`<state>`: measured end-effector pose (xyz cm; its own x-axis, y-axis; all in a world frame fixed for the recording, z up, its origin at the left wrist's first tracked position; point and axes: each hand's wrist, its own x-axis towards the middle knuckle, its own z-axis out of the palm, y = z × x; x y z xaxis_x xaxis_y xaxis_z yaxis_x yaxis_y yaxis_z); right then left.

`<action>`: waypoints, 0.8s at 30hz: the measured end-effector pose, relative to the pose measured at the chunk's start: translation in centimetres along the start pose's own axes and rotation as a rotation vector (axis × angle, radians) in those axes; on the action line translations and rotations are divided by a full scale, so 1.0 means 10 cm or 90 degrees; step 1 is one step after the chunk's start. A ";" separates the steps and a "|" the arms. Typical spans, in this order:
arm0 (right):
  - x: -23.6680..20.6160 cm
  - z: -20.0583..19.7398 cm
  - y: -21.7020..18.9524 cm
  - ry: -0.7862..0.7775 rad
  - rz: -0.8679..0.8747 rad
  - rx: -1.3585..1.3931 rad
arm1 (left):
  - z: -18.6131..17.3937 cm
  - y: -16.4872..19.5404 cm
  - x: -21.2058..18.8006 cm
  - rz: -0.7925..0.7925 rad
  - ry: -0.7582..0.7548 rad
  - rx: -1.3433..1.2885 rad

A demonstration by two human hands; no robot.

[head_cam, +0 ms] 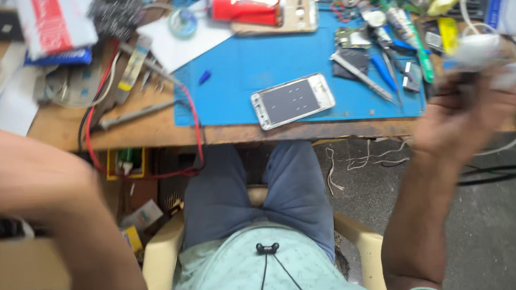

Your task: The person holds a disassembled smartphone frame on a repair mat and first works around its edges with a small pen-like tool. They then pick up a white adhesive bottle and squeeze adhesive along the frame's inner edge, rotating the frame to reach each side, before setting the frame down and reaching across the bench.

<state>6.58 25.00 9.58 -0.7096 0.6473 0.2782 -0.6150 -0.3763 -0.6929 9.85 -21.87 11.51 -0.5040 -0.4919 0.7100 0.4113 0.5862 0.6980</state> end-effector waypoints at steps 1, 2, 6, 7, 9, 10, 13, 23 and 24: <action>0.02 -0.04 0.20 -0.063 -0.035 -0.098 | 0.13 -0.03 -0.21 0.056 -0.090 0.008; 0.01 -0.09 0.36 -0.126 -0.067 -0.199 | 0.28 0.01 -0.47 0.087 -0.258 -0.002; -0.22 -0.20 0.74 -0.210 -0.021 -0.416 | 0.90 0.12 -0.83 0.087 -0.591 0.003; -0.25 -0.19 0.75 -0.228 -0.039 -0.476 | 0.98 0.14 -0.83 0.082 -0.611 0.016; -0.30 -0.16 0.74 -0.263 -0.075 -0.594 | 1.10 0.15 -0.80 0.073 -0.650 0.044; -0.31 -0.14 0.73 -0.283 -0.104 -0.633 | 1.13 0.14 -0.78 0.082 -0.648 0.048; -0.34 -0.06 0.69 -0.330 -0.165 -0.715 | 1.16 0.08 -0.80 0.100 -0.643 0.049; -0.32 0.06 0.70 -0.357 -0.180 -0.732 | 1.18 0.10 -0.82 0.087 -0.626 0.027; -0.33 0.07 0.70 -0.366 -0.191 -0.738 | 1.18 0.11 -0.82 0.086 -0.625 0.026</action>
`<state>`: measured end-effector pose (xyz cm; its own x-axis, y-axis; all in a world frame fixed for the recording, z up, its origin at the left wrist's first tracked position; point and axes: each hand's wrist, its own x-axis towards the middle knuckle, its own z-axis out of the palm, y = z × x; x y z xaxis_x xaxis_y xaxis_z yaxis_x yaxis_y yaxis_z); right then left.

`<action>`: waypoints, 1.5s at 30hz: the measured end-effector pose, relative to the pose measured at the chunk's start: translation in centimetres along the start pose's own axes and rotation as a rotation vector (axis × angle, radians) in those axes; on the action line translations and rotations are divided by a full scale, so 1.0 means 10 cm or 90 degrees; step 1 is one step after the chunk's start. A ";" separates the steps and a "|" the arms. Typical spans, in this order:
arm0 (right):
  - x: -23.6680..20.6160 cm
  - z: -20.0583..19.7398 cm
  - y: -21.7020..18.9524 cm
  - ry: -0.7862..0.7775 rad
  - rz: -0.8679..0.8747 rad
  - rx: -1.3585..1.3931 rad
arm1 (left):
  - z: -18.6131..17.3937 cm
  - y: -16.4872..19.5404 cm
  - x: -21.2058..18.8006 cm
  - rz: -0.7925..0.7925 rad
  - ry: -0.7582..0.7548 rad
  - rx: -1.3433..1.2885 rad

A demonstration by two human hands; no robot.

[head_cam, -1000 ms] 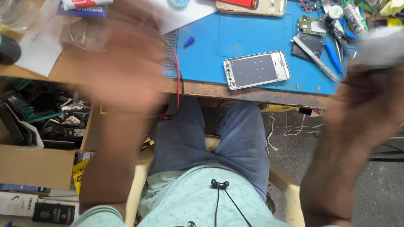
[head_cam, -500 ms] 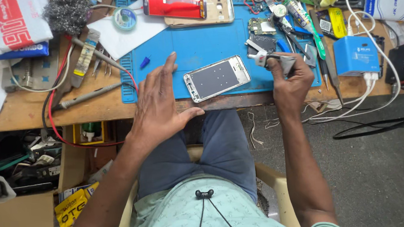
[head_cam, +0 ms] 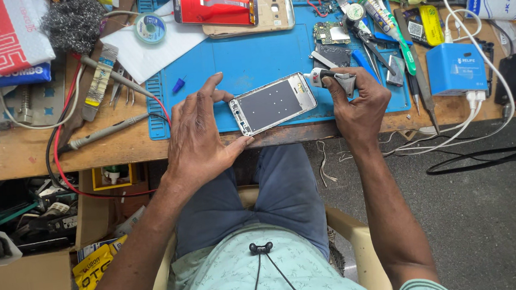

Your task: The person holds a disassembled smartphone frame on a repair mat and first works around its edges with a small pen-like tool. They then pick up a white adhesive bottle and squeeze adhesive along the frame's inner edge, rotating the frame to reach each side, before setting the frame down and reaching across the bench.

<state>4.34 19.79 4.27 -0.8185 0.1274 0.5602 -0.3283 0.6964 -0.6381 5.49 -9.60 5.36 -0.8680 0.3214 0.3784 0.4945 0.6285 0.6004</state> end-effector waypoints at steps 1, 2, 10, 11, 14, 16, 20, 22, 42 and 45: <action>0.00 0.01 -0.01 -0.001 0.000 0.001 | 0.00 0.00 0.00 0.001 0.002 0.000; 0.00 0.01 -0.01 -0.003 -0.001 0.003 | 0.00 0.00 -0.01 0.003 0.004 0.001; 0.01 0.03 0.00 -0.002 -0.007 -0.001 | 0.02 -0.01 0.00 0.006 0.003 0.004; 0.01 0.03 0.00 -0.002 -0.010 -0.002 | 0.02 -0.01 0.00 0.006 0.003 0.007; 0.01 0.03 -0.02 -0.003 -0.016 -0.007 | 0.02 -0.01 -0.01 0.002 0.003 0.007; 0.00 0.02 -0.03 -0.004 -0.010 -0.006 | 0.03 -0.01 -0.01 0.000 0.001 0.006; -0.03 0.00 -0.04 -0.006 -0.006 -0.004 | 0.03 -0.02 -0.01 -0.003 -0.002 0.009; -0.04 -0.01 -0.04 -0.005 -0.010 -0.003 | 0.03 -0.02 -0.01 -0.002 -0.003 0.011; -0.11 -0.03 -0.02 -0.008 -0.034 -0.006 | 0.06 -0.05 -0.02 0.001 0.003 0.012; -0.12 -0.04 -0.01 -0.007 -0.034 -0.019 | 0.06 -0.05 -0.03 0.001 0.000 0.016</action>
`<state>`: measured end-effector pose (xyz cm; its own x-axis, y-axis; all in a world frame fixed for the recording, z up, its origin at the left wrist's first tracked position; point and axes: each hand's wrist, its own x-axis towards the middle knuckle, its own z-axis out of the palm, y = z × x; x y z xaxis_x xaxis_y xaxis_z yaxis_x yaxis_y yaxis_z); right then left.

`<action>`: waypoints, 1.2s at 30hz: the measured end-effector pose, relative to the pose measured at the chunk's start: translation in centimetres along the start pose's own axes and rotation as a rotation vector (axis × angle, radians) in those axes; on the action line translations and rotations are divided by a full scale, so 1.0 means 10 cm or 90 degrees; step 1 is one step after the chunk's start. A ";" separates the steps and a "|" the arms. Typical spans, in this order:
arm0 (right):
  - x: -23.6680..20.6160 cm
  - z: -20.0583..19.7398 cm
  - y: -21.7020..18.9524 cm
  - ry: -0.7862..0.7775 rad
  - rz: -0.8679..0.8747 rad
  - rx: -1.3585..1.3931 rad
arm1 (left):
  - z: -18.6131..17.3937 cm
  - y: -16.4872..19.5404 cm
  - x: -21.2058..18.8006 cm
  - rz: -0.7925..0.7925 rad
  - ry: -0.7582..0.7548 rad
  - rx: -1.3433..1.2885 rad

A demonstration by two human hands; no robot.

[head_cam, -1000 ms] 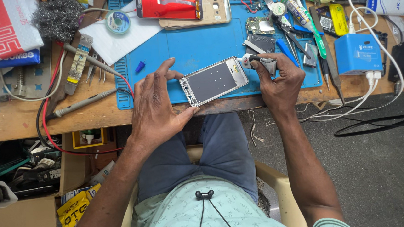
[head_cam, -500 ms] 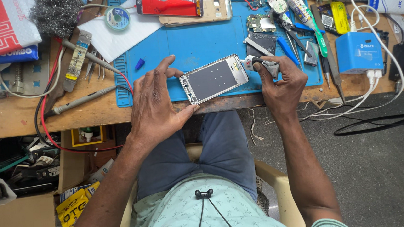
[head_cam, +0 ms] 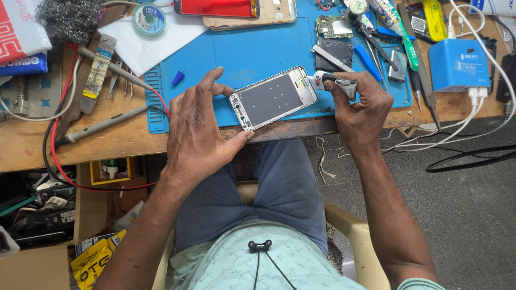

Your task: The person holds a disassembled smartphone frame on a repair mat and first works around its edges with a small pen-like tool. They then pick up a white adhesive bottle and squeeze adhesive along the frame's inner edge, rotating the frame to reach each side, before setting the frame down and reaching across the bench.

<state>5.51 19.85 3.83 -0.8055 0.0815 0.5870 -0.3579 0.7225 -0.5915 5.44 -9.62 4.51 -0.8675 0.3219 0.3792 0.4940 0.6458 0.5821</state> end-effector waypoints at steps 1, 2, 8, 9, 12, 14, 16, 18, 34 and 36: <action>0.00 0.00 0.00 0.001 -0.006 -0.004 | 0.00 0.00 0.00 0.002 0.002 -0.001; 0.00 0.00 0.00 0.002 -0.012 -0.008 | 0.00 0.00 0.00 0.003 0.003 -0.002; -0.02 -0.01 -0.02 0.003 -0.002 0.005 | -0.02 0.02 0.00 0.002 0.002 -0.011; -0.02 -0.02 -0.02 0.004 -0.004 0.011 | -0.02 0.02 0.00 0.001 0.001 -0.014; -0.04 -0.02 -0.02 -0.001 0.001 0.006 | -0.02 0.02 0.01 0.001 0.003 -0.007; -0.04 -0.02 -0.02 0.003 -0.014 0.014 | -0.03 0.02 0.01 0.006 0.005 -0.007; -0.05 -0.02 -0.01 0.003 -0.008 0.017 | -0.03 0.02 0.01 0.004 0.006 -0.008; -0.06 -0.02 -0.01 0.004 0.019 0.014 | -0.03 0.02 0.00 -0.002 0.003 -0.009; -0.14 -0.06 0.02 0.016 -0.002 0.013 | -0.01 0.02 0.00 -0.001 0.011 0.000; -0.15 -0.07 0.02 0.018 -0.022 0.000 | -0.01 0.02 0.00 0.001 0.012 0.000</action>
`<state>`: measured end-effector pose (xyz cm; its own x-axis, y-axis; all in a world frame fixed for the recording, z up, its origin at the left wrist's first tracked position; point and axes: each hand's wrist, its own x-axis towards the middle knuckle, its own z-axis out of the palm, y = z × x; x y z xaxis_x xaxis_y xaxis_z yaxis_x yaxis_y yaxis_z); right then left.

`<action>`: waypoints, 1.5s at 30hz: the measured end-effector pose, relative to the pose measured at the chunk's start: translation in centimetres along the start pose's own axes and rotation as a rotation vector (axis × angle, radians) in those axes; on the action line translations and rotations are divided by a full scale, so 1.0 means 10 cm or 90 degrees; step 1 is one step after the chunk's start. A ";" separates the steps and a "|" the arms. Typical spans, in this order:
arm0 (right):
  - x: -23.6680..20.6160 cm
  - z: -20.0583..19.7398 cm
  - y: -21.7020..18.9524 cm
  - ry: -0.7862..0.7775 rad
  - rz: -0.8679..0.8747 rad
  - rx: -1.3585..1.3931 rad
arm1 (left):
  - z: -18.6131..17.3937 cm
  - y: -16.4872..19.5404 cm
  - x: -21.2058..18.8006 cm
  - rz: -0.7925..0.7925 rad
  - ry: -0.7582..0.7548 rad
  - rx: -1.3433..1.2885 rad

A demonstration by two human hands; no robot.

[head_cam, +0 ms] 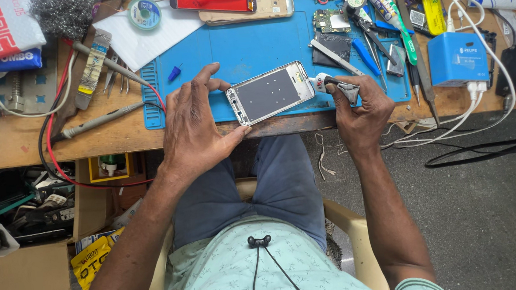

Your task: The person holds a disassembled smartphone frame on a repair mat and first works around its edges with a small pen-like tool. They then pick up a white adhesive bottle and squeeze adhesive along the frame's inner edge, rotating the frame to reach each side, before setting the frame down and reaching across the bench.

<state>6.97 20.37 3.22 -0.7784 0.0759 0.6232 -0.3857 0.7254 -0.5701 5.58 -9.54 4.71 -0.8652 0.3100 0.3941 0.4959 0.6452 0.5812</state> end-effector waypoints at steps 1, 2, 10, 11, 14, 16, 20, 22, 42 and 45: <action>-0.01 0.00 0.00 -0.001 0.009 0.001 | 0.00 0.00 0.00 0.002 0.000 0.001; -0.01 -0.01 0.00 -0.002 0.017 0.002 | 0.00 0.00 0.00 0.005 0.001 0.002; -0.05 -0.02 0.01 0.001 0.011 -0.002 | 0.02 -0.02 -0.01 0.012 0.008 0.004; -0.06 -0.02 0.01 0.001 0.006 -0.004 | 0.02 -0.03 -0.01 0.013 0.009 0.006; -0.07 -0.03 0.01 -0.001 0.004 -0.001 | 0.02 -0.03 -0.02 0.016 0.011 0.009; -0.08 -0.03 0.01 -0.003 0.008 0.003 | 0.03 -0.04 -0.02 0.019 0.012 0.010; -0.09 -0.03 0.01 -0.003 0.024 0.020 | 0.03 -0.04 -0.01 0.018 0.009 0.011; -0.10 -0.03 0.02 -0.001 0.020 0.016 | 0.03 -0.04 -0.01 0.015 0.007 0.009; -0.17 -0.12 0.00 -0.013 0.012 0.000 | 0.00 -0.01 -0.01 0.016 0.009 0.010; -0.18 -0.13 0.00 -0.012 0.007 -0.007 | 0.00 -0.02 -0.01 0.021 0.010 0.005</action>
<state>9.00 21.14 2.78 -0.7917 0.0713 0.6067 -0.3717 0.7319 -0.5710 5.60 -9.70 4.54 -0.8474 0.3201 0.4237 0.5231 0.6407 0.5621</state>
